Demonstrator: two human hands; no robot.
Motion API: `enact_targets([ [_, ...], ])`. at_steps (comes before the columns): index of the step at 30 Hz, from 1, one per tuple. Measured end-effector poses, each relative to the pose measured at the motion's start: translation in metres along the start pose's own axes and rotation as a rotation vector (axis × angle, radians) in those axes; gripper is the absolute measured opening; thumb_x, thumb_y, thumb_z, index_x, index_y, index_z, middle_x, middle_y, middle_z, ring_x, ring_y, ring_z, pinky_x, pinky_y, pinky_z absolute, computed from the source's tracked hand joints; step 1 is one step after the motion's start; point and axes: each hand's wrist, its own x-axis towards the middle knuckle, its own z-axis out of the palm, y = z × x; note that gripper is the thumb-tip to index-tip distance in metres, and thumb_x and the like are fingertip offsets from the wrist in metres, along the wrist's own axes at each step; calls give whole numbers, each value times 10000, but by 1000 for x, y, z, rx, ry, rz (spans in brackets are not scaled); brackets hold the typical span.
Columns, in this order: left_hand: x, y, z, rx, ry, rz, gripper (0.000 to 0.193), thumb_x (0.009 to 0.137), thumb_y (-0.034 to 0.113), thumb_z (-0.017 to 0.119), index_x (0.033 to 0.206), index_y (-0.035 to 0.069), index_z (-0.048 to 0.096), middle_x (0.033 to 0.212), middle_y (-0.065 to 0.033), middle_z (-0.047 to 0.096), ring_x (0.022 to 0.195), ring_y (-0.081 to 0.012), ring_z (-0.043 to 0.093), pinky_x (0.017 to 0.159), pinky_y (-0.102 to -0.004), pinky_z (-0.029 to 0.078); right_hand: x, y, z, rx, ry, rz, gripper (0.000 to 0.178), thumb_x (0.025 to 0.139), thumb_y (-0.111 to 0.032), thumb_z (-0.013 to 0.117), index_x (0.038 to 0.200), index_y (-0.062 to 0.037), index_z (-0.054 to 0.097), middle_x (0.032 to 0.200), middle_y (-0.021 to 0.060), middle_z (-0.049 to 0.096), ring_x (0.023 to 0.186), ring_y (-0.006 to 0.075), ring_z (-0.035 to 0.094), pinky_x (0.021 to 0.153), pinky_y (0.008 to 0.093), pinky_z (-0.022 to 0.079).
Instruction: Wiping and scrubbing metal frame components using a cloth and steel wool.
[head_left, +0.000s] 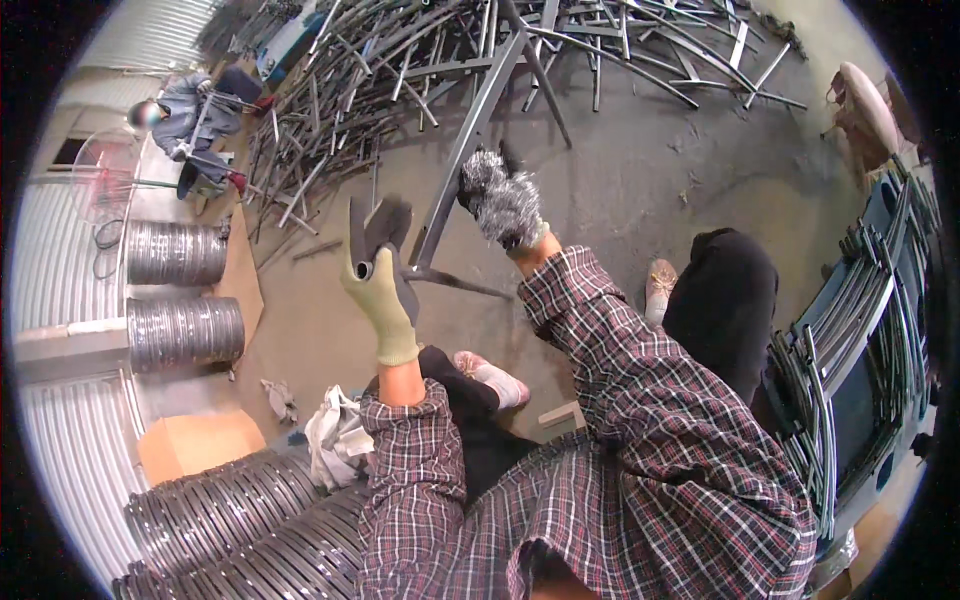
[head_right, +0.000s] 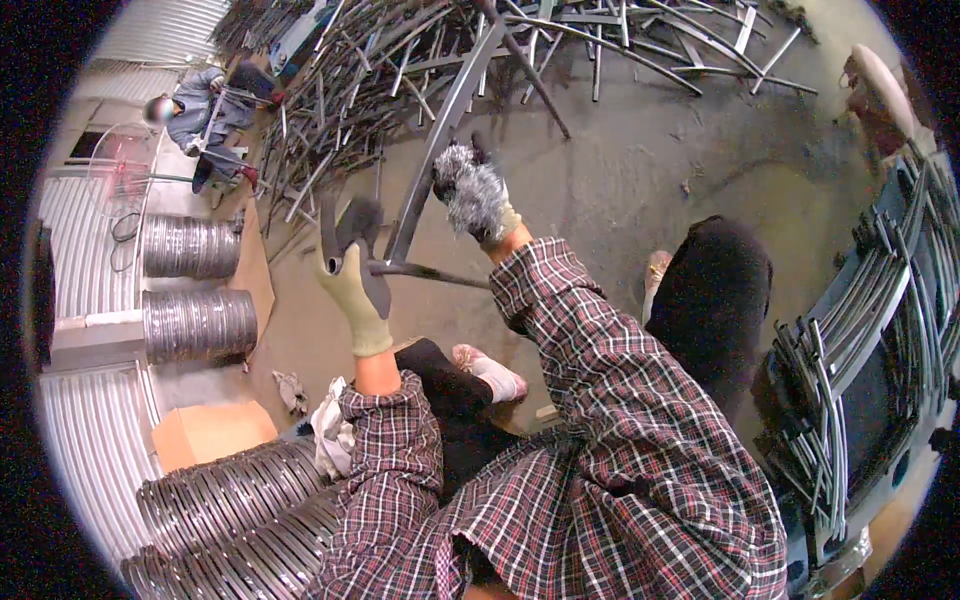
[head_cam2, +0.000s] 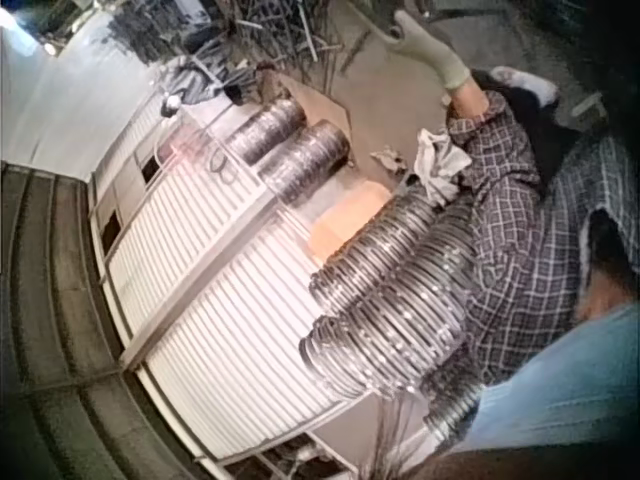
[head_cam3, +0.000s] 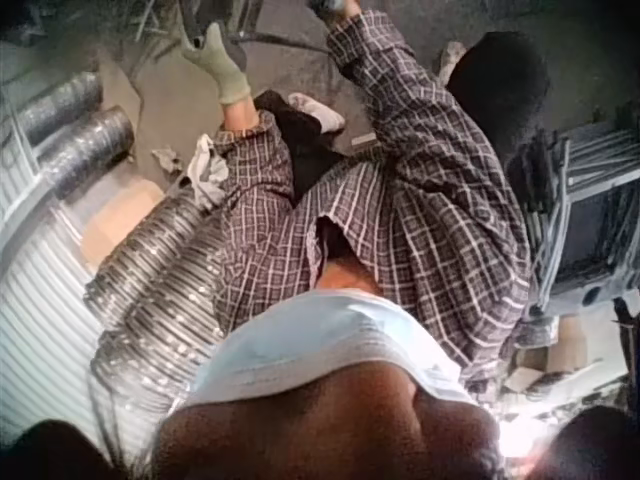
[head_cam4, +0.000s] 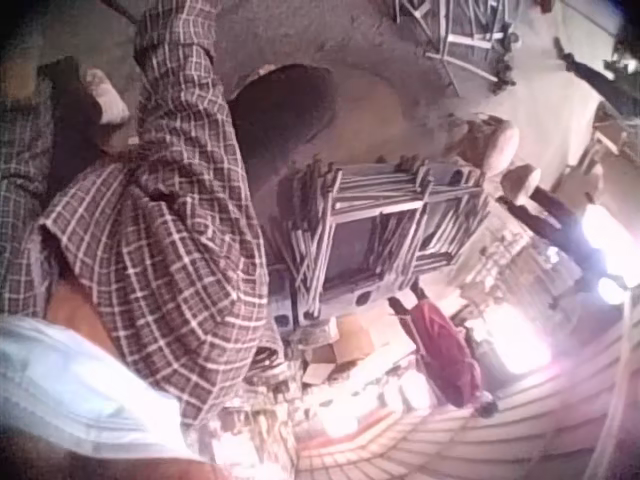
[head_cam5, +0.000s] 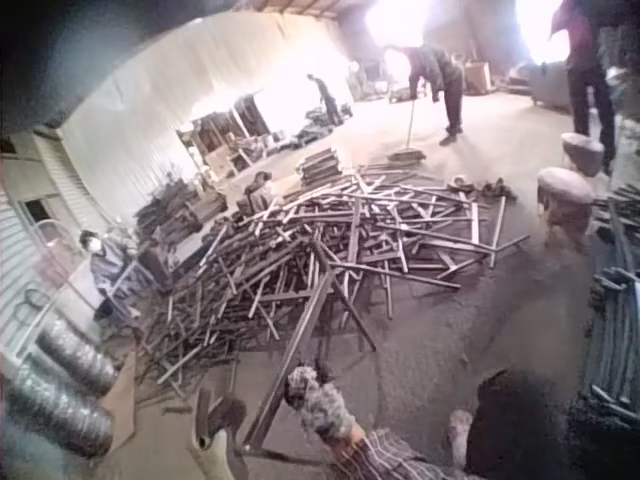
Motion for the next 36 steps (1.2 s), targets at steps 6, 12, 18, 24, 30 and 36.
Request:
enact_targets([
  [6, -57, 23, -76, -526, -491, -247, 722, 932, 410, 591, 1504, 55, 331, 1496, -198, 398, 1389, -367, 374, 1147, -542, 299, -51, 53, 90, -318, 505, 30, 319, 978, -124, 554, 1277, -13, 559, 985, 28, 628, 849, 118, 600, 745, 276, 537],
  [12, -33, 37, -80, 43, -517, -334, 783, 927, 596, 488, 1524, 124, 306, 1528, -107, 367, 1368, -303, 393, 1091, -516, 344, -92, 70, 116, -1702, 159, -99, 328, 897, -39, 568, 1221, 5, 597, 953, 94, 679, 822, 152, 643, 731, 303, 540],
  [18, -21, -15, -41, 310, -605, -467, 593, 1037, 267, 470, 1552, 114, 221, 1526, -88, 365, 1353, -188, 413, 1100, -311, 354, -114, 86, 114, -1564, 451, 209, 240, 943, -183, 576, 1066, -20, 701, 891, 122, 717, 826, 170, 663, 774, 334, 524],
  [24, -45, -29, -41, 211, -342, -615, 444, 1064, 277, 371, 1483, 156, 292, 876, -89, 623, 539, -142, 604, 438, -284, 499, -51, 54, 155, -1055, 881, -421, 257, 963, -198, 591, 1137, -15, 638, 886, -8, 615, 734, 77, 516, 660, 272, 474],
  [30, -51, -21, -31, 287, -344, -666, 301, 1066, 282, 370, 1295, 101, 443, 703, -19, 541, 478, -92, 507, 417, -244, 425, -10, 70, 108, -1862, 398, -582, 469, 740, -181, 766, 1149, -44, 582, 1144, 212, 558, 1145, 405, 498, 1017, 474, 391],
  [36, -53, 5, -10, 631, -375, -637, 653, 945, 164, 569, 1502, 64, 244, 945, -94, 555, 698, -166, 557, 635, -311, 470, 56, 32, 96, -1788, 622, -680, 298, 788, -201, 762, 964, 2, 632, 987, 206, 615, 925, 378, 581, 802, 435, 473],
])
